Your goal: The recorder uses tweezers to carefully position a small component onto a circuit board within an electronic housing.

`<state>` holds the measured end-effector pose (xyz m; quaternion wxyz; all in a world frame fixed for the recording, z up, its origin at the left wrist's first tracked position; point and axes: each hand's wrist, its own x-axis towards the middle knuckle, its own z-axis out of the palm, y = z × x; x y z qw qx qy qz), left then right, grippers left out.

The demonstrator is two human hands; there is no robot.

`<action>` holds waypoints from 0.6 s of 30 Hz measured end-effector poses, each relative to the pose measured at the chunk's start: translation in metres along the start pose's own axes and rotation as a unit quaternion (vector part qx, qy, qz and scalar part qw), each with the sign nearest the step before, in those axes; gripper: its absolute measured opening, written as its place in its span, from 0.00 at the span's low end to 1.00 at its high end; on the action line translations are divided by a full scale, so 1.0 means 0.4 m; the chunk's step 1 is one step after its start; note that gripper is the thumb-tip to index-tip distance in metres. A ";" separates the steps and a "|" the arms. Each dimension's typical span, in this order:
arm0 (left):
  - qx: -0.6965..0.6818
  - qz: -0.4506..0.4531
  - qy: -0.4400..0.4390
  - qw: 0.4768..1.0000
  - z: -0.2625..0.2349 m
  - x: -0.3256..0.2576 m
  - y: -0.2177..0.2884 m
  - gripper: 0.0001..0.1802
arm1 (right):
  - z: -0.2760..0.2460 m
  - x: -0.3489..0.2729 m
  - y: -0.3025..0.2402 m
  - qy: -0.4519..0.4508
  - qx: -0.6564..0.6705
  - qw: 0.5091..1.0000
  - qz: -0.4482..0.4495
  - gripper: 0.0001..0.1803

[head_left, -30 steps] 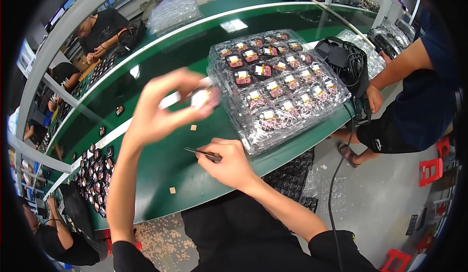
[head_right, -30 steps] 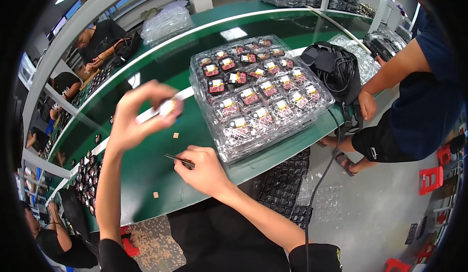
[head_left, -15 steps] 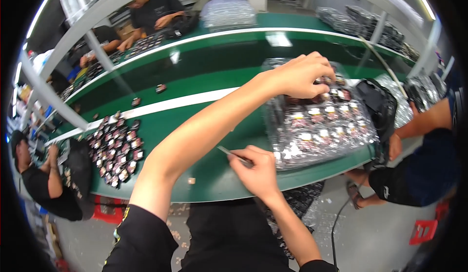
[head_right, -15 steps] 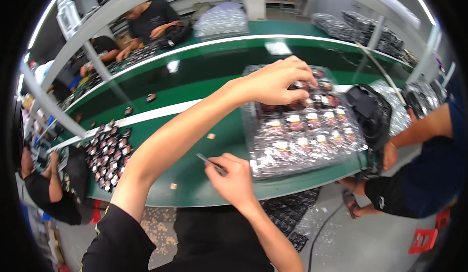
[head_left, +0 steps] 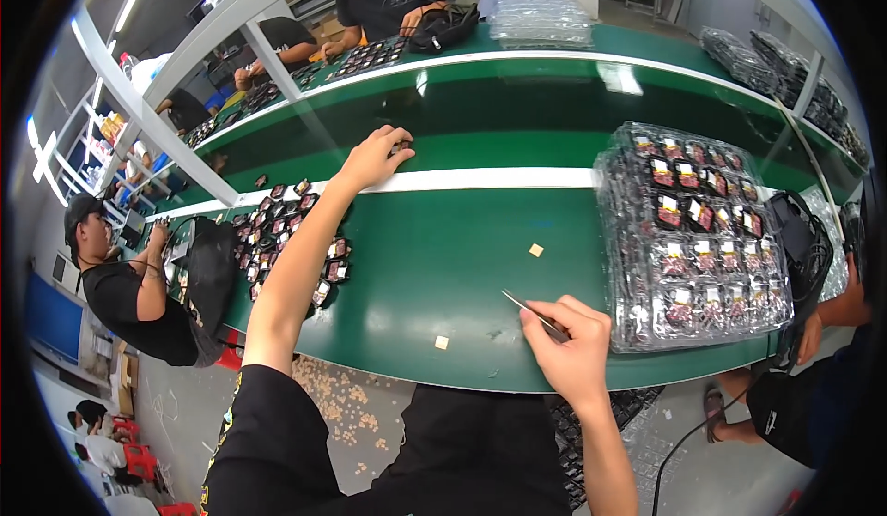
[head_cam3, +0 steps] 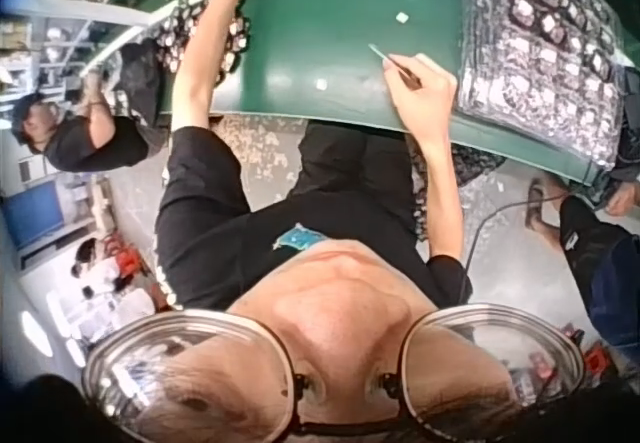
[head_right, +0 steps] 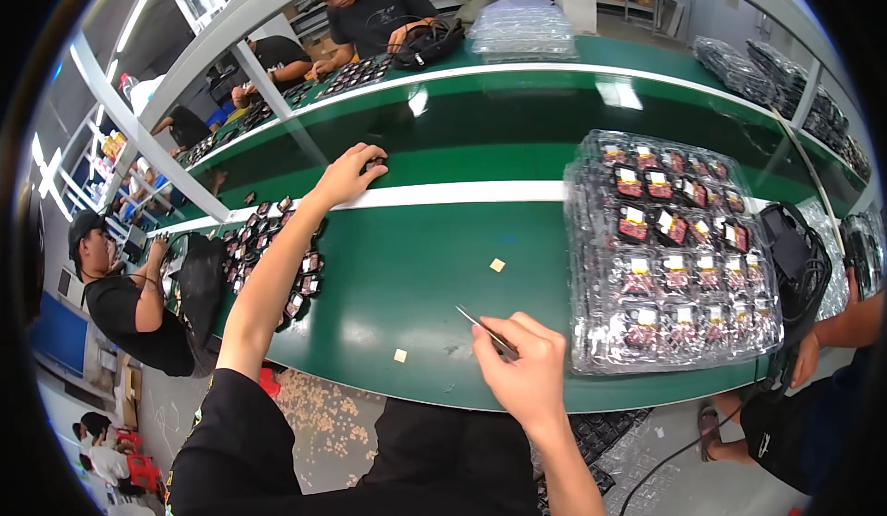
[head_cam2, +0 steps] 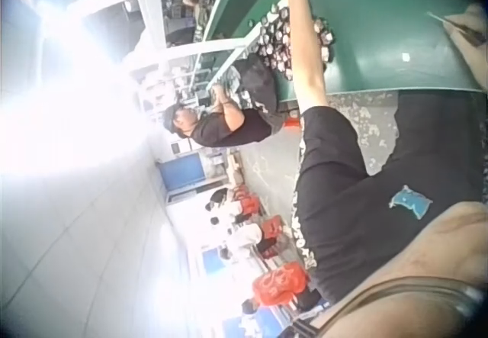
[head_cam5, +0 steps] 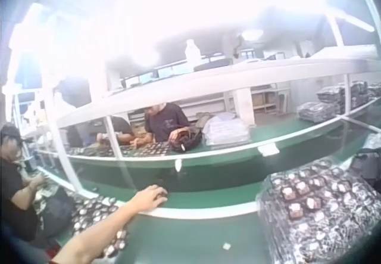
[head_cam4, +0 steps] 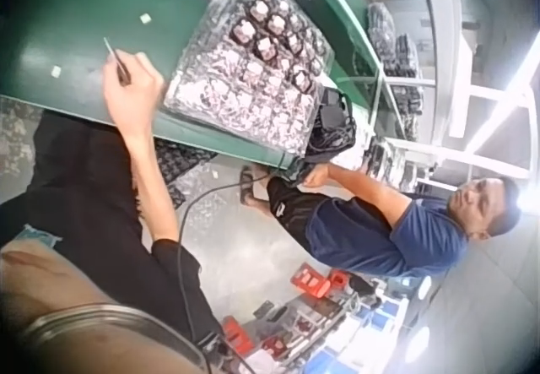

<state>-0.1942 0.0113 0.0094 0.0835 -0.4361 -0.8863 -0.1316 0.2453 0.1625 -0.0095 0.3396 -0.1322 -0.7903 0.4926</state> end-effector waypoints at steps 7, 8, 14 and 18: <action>0.023 0.014 -0.049 0.998 -0.062 -0.060 -0.124 0.15 | 0.008 0.009 -0.008 -0.013 -0.011 1.000 0.002 0.06; 0.024 0.008 -0.051 0.998 -0.070 -0.073 -0.144 0.15 | 0.011 0.009 -0.009 -0.009 -0.013 1.000 -0.002 0.06; 0.065 0.035 -0.057 0.996 -0.156 -0.087 -0.155 0.15 | 0.011 0.006 -0.003 -0.013 -0.029 0.999 -0.001 0.07; 0.043 0.028 -0.215 0.975 -0.268 -0.087 -0.091 0.16 | 0.012 0.007 -0.002 -0.019 -0.028 0.999 -0.001 0.07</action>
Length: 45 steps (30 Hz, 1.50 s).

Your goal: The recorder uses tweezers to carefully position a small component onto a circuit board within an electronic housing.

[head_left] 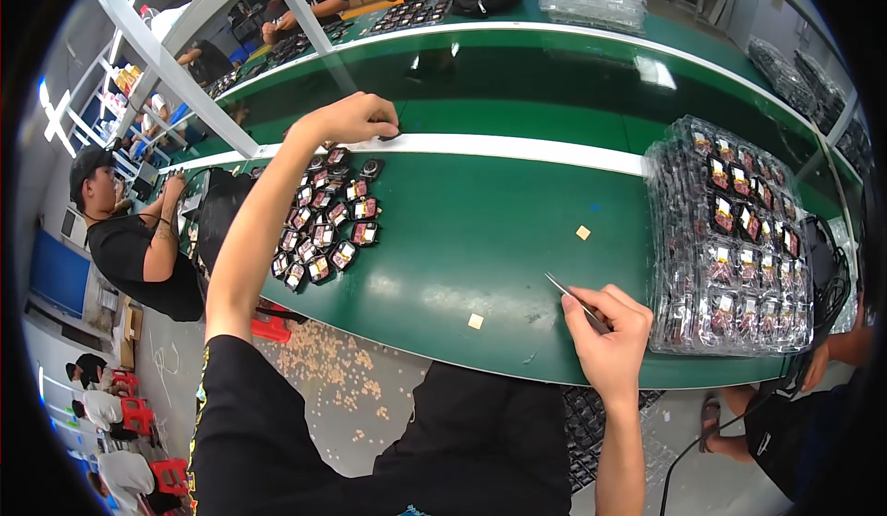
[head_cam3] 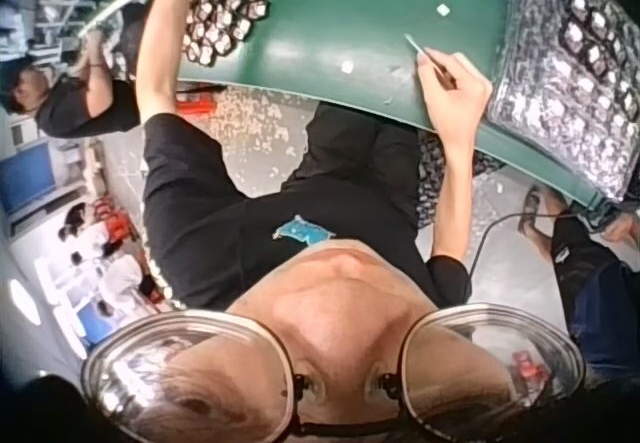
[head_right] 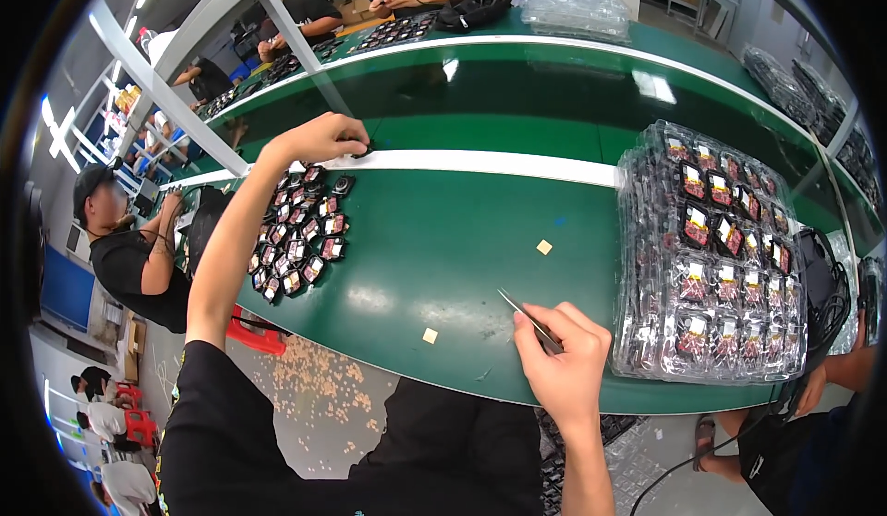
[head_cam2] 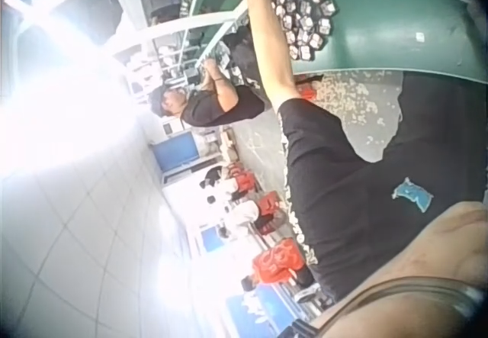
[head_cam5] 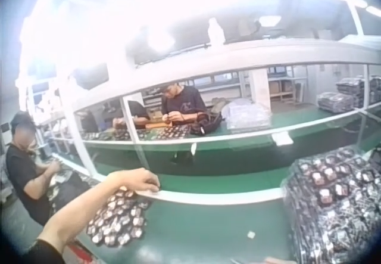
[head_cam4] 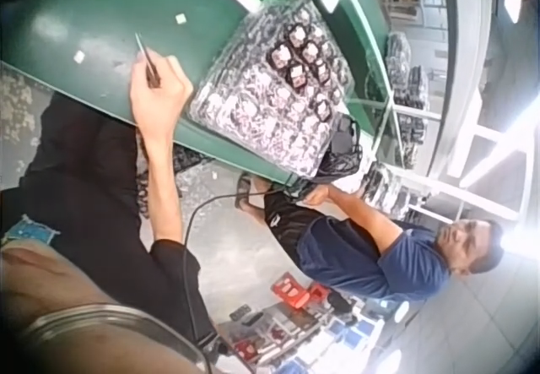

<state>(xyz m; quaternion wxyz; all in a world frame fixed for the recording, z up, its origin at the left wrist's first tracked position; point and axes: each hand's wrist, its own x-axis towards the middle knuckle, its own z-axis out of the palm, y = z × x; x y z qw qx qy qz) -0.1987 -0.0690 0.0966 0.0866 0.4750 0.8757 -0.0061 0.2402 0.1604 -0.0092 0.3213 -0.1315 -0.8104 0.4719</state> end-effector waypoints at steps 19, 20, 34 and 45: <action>-0.217 0.279 0.171 0.919 0.285 -0.105 0.497 0.35 | -0.002 -0.005 0.011 0.016 -0.011 1.000 0.009 0.08; -0.216 0.279 0.166 0.921 0.286 -0.102 0.486 0.36 | -0.001 -0.003 0.012 0.015 -0.020 0.999 0.021 0.08; -0.244 0.293 0.101 0.919 0.299 -0.076 0.478 0.33 | 0.003 0.001 0.023 -0.008 -0.025 1.000 0.014 0.10; -0.277 0.306 0.080 0.908 0.303 -0.111 0.528 0.33 | -0.005 0.008 0.024 -0.047 -0.022 0.998 0.028 0.07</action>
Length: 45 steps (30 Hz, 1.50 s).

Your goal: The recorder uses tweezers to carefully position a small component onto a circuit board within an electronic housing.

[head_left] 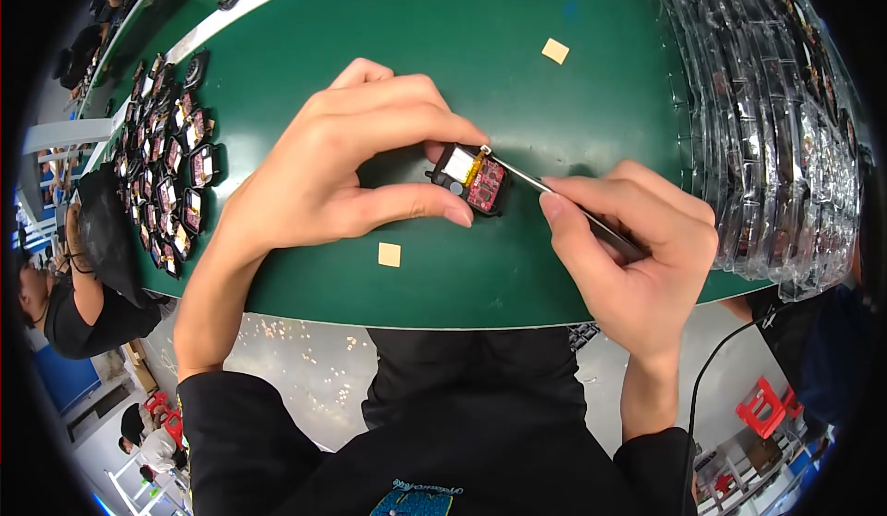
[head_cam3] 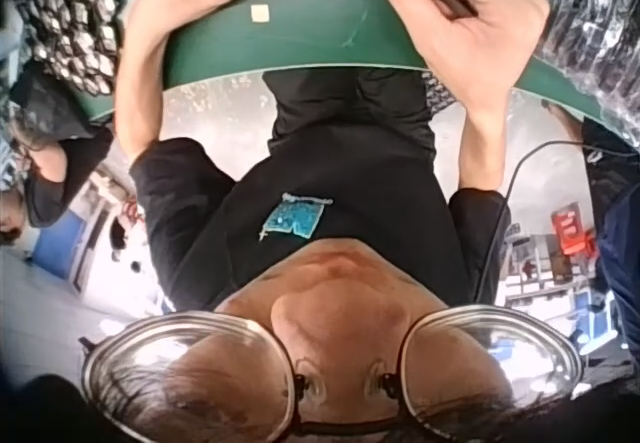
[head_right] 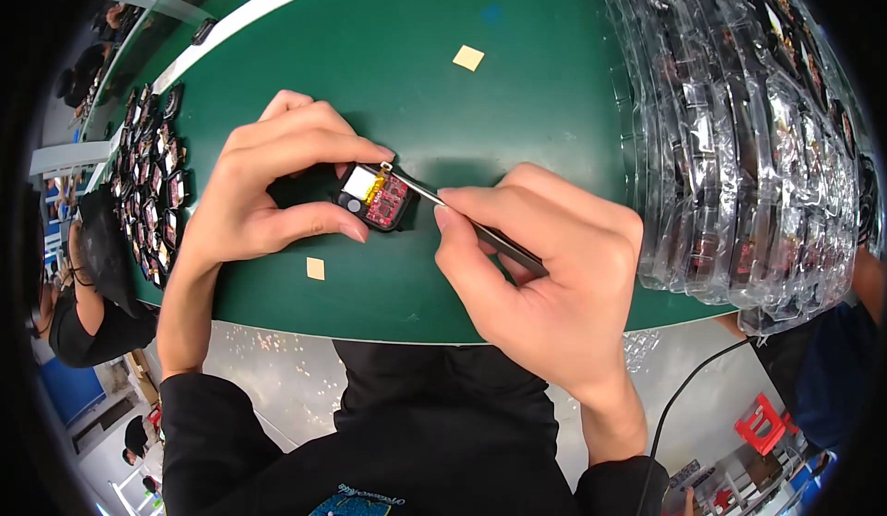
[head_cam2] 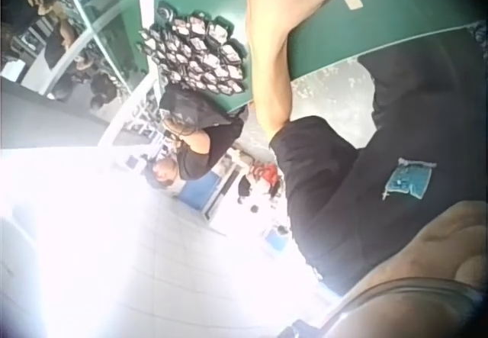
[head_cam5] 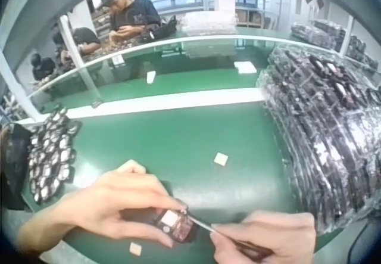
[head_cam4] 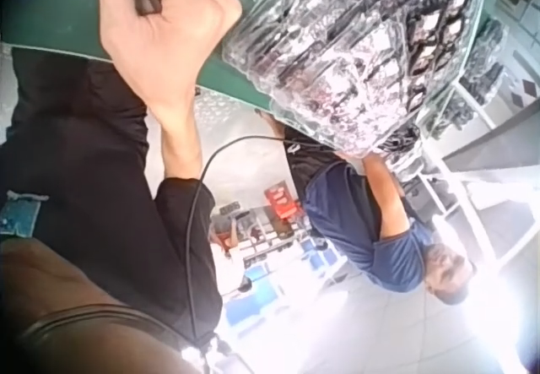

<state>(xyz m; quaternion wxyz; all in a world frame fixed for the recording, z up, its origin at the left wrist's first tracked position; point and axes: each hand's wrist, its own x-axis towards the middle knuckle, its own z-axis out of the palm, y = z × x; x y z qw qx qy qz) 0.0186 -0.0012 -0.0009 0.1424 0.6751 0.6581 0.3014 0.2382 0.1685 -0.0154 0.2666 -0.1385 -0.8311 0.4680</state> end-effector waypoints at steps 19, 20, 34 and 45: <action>0.012 -0.013 0.010 1.000 0.001 0.001 -0.007 0.36 | 0.013 -0.006 0.011 0.023 -0.073 0.994 -0.072 0.15; 0.010 -0.017 0.007 1.000 0.001 0.001 -0.007 0.35 | 0.014 -0.008 0.012 0.023 -0.074 0.994 -0.072 0.15; -0.050 -0.014 -0.043 0.998 -0.022 -0.002 -0.042 0.36 | 0.006 0.002 0.006 -0.030 -0.007 0.999 -0.022 0.11; -0.041 0.014 -0.047 0.998 -0.019 0.002 -0.044 0.36 | 0.005 0.003 0.007 -0.039 -0.004 0.999 -0.011 0.10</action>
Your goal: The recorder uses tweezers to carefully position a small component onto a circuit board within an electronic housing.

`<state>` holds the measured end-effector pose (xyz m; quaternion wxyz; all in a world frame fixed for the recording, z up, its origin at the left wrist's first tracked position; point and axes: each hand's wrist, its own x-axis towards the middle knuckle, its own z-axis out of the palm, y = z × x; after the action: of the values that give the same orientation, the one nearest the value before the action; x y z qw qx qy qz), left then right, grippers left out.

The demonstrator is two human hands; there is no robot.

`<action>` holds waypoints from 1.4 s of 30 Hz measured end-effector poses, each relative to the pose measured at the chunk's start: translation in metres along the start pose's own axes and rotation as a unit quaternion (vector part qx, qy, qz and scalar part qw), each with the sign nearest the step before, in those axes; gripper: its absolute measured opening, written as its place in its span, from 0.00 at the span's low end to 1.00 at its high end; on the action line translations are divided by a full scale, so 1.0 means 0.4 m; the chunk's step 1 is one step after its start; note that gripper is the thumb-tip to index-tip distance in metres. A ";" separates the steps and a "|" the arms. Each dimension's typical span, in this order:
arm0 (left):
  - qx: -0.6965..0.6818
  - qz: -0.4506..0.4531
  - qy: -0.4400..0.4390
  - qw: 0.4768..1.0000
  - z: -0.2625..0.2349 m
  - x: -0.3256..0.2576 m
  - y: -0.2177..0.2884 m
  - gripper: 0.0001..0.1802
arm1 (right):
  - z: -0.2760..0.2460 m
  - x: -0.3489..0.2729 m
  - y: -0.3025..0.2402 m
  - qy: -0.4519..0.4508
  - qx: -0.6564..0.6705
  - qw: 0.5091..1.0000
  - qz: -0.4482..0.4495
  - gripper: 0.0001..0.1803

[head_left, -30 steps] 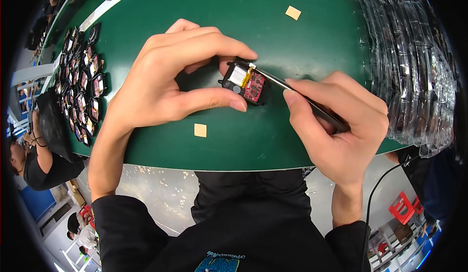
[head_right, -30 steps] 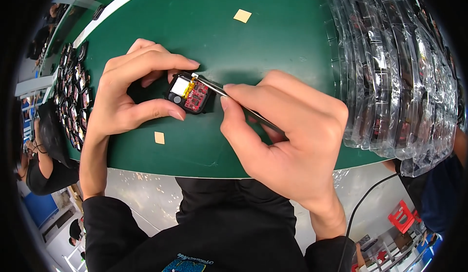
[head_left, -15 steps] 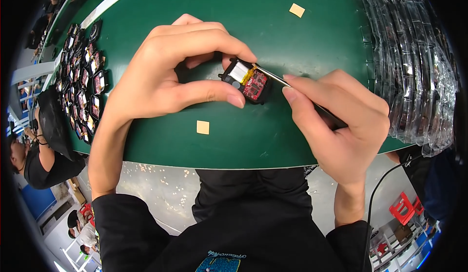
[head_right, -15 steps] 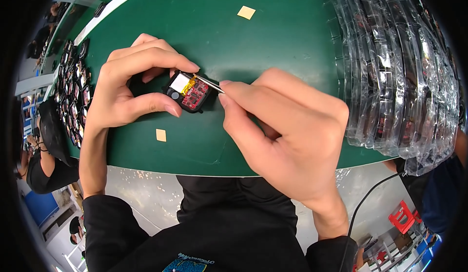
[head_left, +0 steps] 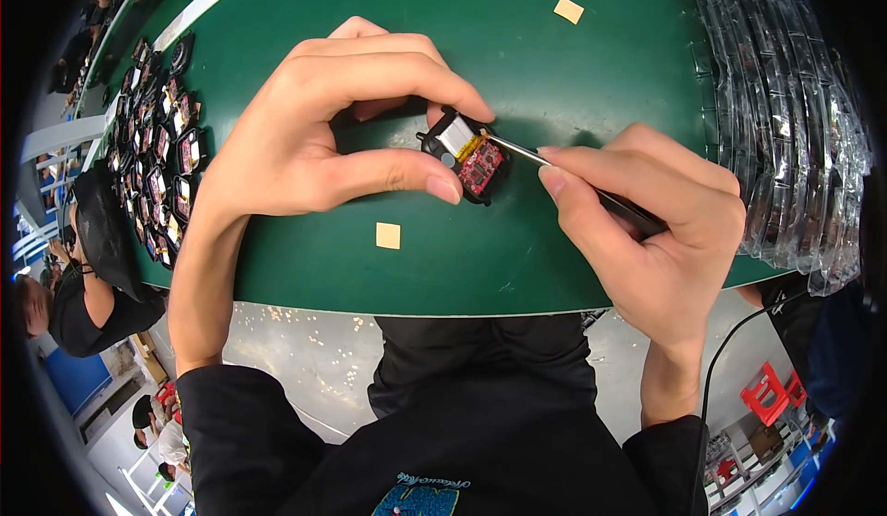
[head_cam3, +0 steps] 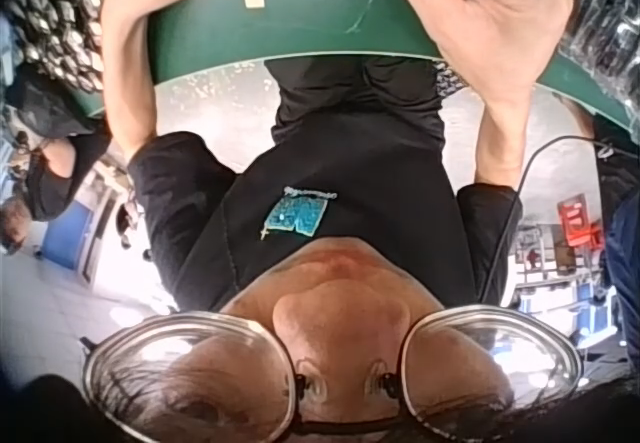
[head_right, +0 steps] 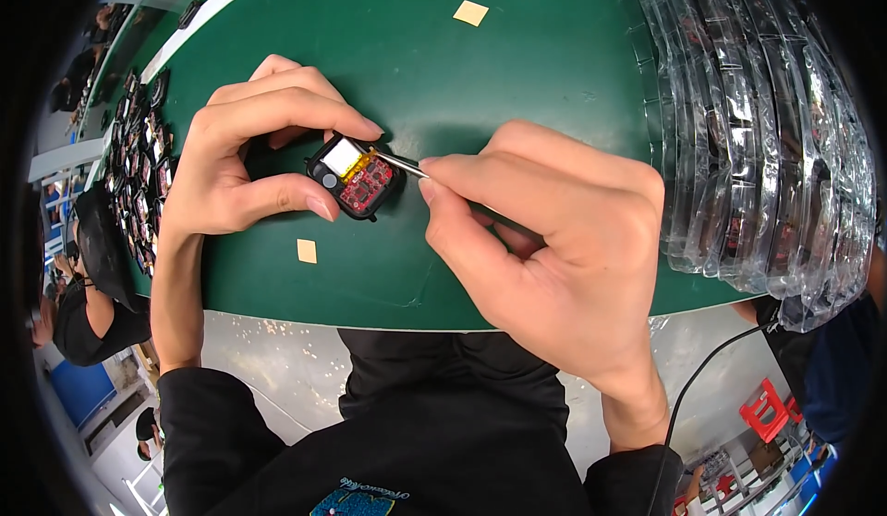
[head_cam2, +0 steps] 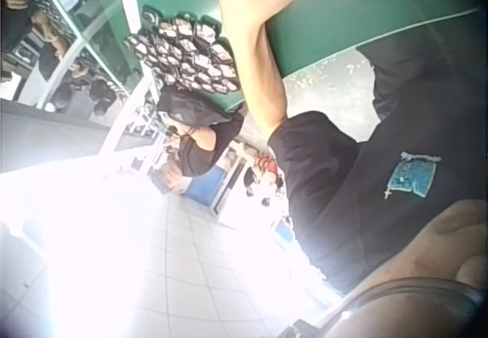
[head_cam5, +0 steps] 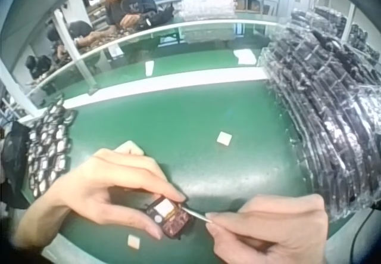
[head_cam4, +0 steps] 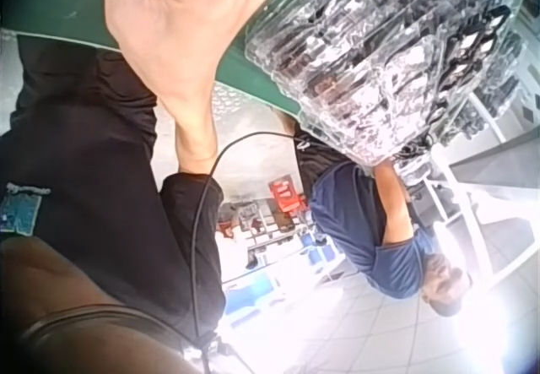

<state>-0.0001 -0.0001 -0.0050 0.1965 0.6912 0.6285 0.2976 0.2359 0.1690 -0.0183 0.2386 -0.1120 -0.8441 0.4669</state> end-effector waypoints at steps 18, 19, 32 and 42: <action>0.005 0.018 0.002 1.000 0.001 0.003 0.007 0.30 | 0.015 -0.003 0.006 0.011 -0.014 0.999 -0.035 0.11; 0.010 0.021 0.004 1.000 0.001 0.003 0.007 0.30 | 0.016 -0.003 0.005 0.016 -0.009 1.000 -0.026 0.11; 0.019 0.036 0.063 0.997 0.025 0.006 0.043 0.29 | -0.005 -0.014 -0.016 0.120 0.044 0.992 0.004 0.07; -0.058 -0.073 0.224 0.970 -0.108 0.073 0.086 0.24 | 0.018 -0.017 0.002 0.135 0.126 0.982 -0.025 0.07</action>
<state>-0.0016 0.0197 0.0542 0.1120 0.5464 0.6869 0.4658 0.2380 0.1613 -0.0241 0.3747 -0.1217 -0.7410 0.5438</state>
